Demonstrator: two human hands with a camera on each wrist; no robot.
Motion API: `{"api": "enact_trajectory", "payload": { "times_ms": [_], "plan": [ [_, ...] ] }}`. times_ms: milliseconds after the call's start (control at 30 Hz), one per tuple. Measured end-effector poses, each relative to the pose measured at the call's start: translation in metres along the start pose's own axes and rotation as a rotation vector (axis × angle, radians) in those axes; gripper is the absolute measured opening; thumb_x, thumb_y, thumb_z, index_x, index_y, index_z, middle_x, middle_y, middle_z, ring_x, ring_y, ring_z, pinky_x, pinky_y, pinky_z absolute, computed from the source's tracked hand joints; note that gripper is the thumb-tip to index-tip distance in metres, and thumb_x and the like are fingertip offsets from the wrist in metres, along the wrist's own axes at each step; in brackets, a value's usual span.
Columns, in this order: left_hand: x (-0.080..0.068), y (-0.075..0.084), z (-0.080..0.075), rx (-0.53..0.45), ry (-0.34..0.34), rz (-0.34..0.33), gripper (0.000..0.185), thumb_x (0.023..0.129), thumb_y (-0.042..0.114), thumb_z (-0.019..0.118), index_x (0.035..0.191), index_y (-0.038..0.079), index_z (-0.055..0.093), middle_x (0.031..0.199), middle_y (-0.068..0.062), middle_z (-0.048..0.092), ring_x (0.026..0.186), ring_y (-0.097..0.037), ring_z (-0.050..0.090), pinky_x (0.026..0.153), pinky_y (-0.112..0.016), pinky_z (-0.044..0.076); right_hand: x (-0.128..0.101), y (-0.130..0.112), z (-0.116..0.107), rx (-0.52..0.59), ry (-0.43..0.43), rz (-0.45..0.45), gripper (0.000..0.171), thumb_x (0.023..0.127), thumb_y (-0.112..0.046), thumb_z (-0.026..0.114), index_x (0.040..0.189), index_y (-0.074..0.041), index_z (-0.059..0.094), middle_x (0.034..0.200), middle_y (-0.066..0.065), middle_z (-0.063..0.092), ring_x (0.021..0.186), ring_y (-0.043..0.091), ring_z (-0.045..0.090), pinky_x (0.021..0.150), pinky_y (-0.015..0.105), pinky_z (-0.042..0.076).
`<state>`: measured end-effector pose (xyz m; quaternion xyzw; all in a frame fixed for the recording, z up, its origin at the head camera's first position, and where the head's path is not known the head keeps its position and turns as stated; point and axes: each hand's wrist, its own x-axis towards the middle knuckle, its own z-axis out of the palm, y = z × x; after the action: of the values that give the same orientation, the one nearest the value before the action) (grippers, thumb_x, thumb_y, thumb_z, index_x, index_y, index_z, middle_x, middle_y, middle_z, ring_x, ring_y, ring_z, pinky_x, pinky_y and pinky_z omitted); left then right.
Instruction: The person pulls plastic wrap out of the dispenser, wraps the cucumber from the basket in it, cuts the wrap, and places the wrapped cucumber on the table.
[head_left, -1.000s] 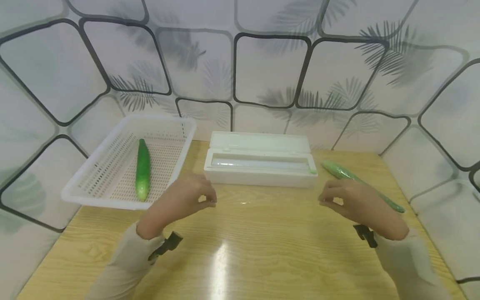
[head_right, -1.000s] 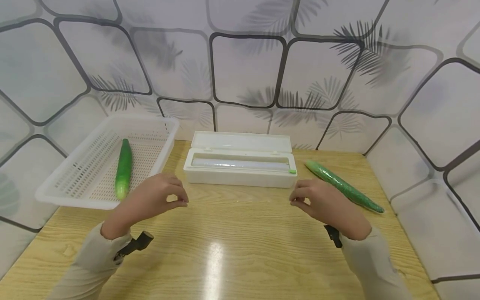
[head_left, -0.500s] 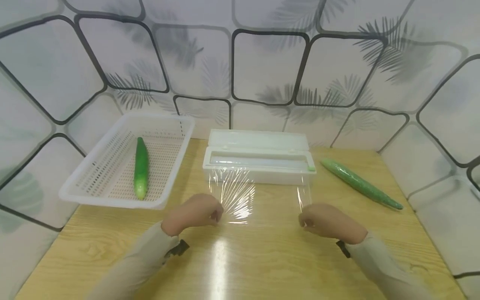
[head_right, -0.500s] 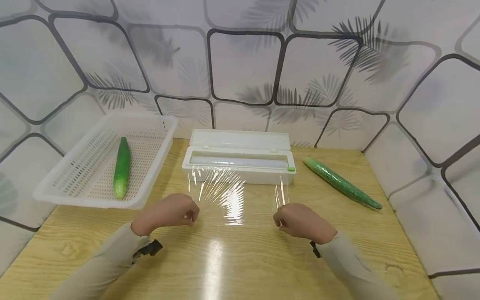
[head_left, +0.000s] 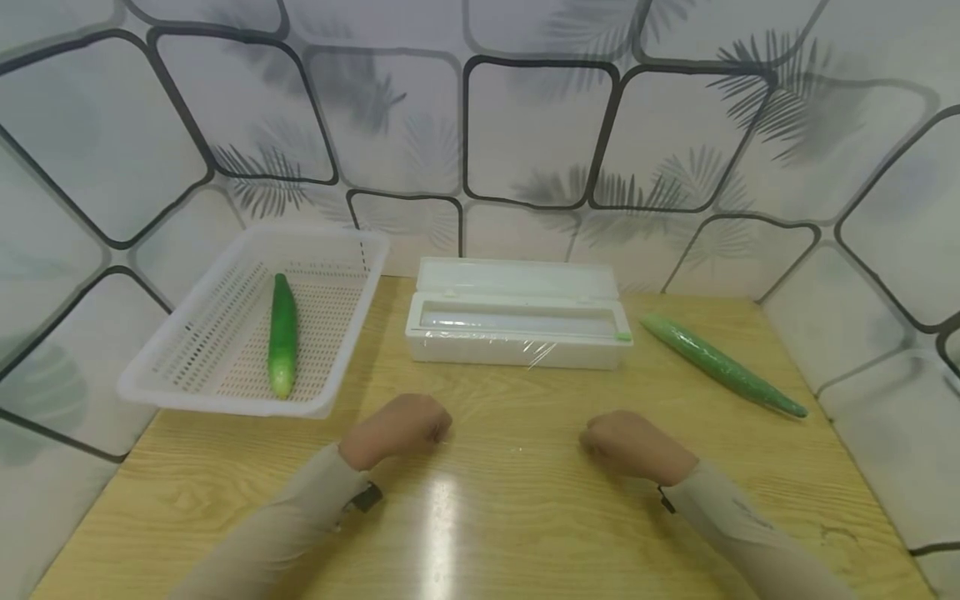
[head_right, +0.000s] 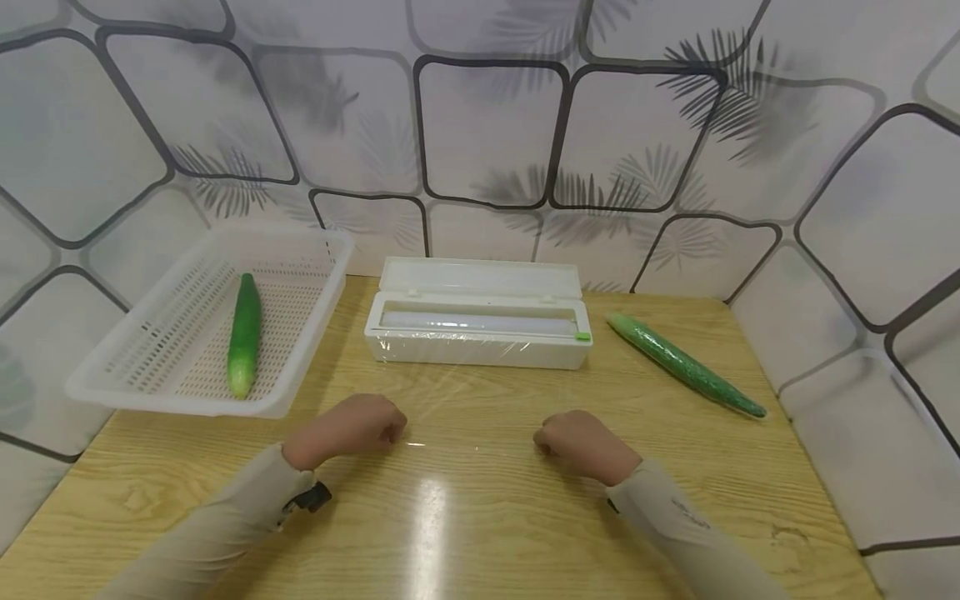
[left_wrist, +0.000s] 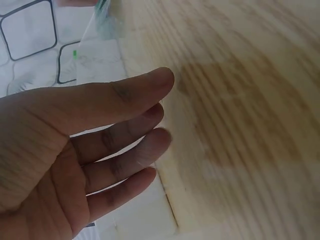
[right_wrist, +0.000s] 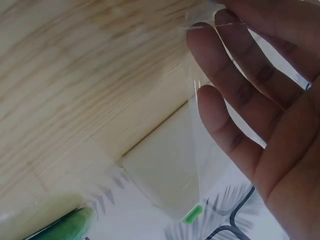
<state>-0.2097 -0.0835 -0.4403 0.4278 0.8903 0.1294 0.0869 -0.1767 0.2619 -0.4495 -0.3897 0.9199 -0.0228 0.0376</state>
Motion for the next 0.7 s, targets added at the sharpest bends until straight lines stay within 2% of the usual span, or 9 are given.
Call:
{"api": "enact_trajectory", "payload": {
  "times_ms": [100, 300, 400, 500, 700],
  "plan": [
    [-0.0006, 0.0009, -0.0009, -0.008, -0.022, -0.017, 0.021, 0.071, 0.000, 0.065, 0.058, 0.013, 0.054, 0.058, 0.011, 0.040, 0.056, -0.003, 0.031, 0.051, -0.015, 0.033, -0.0004, -0.0001, -0.0016, 0.010, -0.021, 0.027, 0.025, 0.080, -0.001, 0.062, 0.062, -0.016, 0.055, 0.056, -0.010, 0.042, 0.051, 0.003, 0.031, 0.047, 0.017, 0.035],
    [0.0034, 0.0012, -0.0036, 0.013, -0.021, -0.051, 0.037, 0.081, 0.019, 0.069, 0.052, 0.015, 0.046, 0.054, 0.010, 0.036, 0.052, -0.003, 0.029, 0.048, -0.015, 0.030, -0.0002, 0.0005, -0.0056, 0.003, 0.007, 0.049, 0.021, 0.083, -0.006, 0.063, 0.064, -0.015, 0.059, 0.056, -0.007, 0.052, 0.049, 0.002, 0.036, 0.046, 0.018, 0.037],
    [0.0056, -0.0012, -0.0015, 0.022, -0.006, -0.052, 0.033, 0.080, 0.010, 0.066, 0.054, 0.015, 0.046, 0.055, 0.010, 0.038, 0.053, -0.004, 0.031, 0.049, -0.015, 0.031, 0.0016, 0.0009, -0.0047, -0.029, 0.023, 0.044, 0.015, 0.083, -0.007, 0.065, 0.070, -0.013, 0.063, 0.057, -0.005, 0.056, 0.048, 0.003, 0.039, 0.045, 0.019, 0.039],
    [0.0053, -0.0044, 0.0018, 0.039, -0.005, -0.059, 0.025, 0.074, 0.005, 0.065, 0.058, 0.015, 0.050, 0.058, 0.010, 0.042, 0.055, -0.004, 0.034, 0.051, -0.015, 0.034, 0.0030, 0.0018, -0.0023, -0.050, 0.025, 0.043, 0.017, 0.083, -0.005, 0.065, 0.069, -0.013, 0.061, 0.057, -0.005, 0.055, 0.049, 0.003, 0.037, 0.045, 0.018, 0.038],
    [0.0034, -0.0064, 0.0033, 0.045, -0.025, -0.099, 0.022, 0.073, 0.007, 0.068, 0.063, 0.016, 0.050, 0.060, 0.010, 0.043, 0.057, -0.006, 0.037, 0.052, -0.018, 0.036, 0.0027, 0.0037, -0.0024, -0.017, 0.017, 0.059, 0.020, 0.077, 0.000, 0.066, 0.066, -0.014, 0.058, 0.058, -0.008, 0.046, 0.052, 0.004, 0.032, 0.046, 0.018, 0.034]
  ]
}}
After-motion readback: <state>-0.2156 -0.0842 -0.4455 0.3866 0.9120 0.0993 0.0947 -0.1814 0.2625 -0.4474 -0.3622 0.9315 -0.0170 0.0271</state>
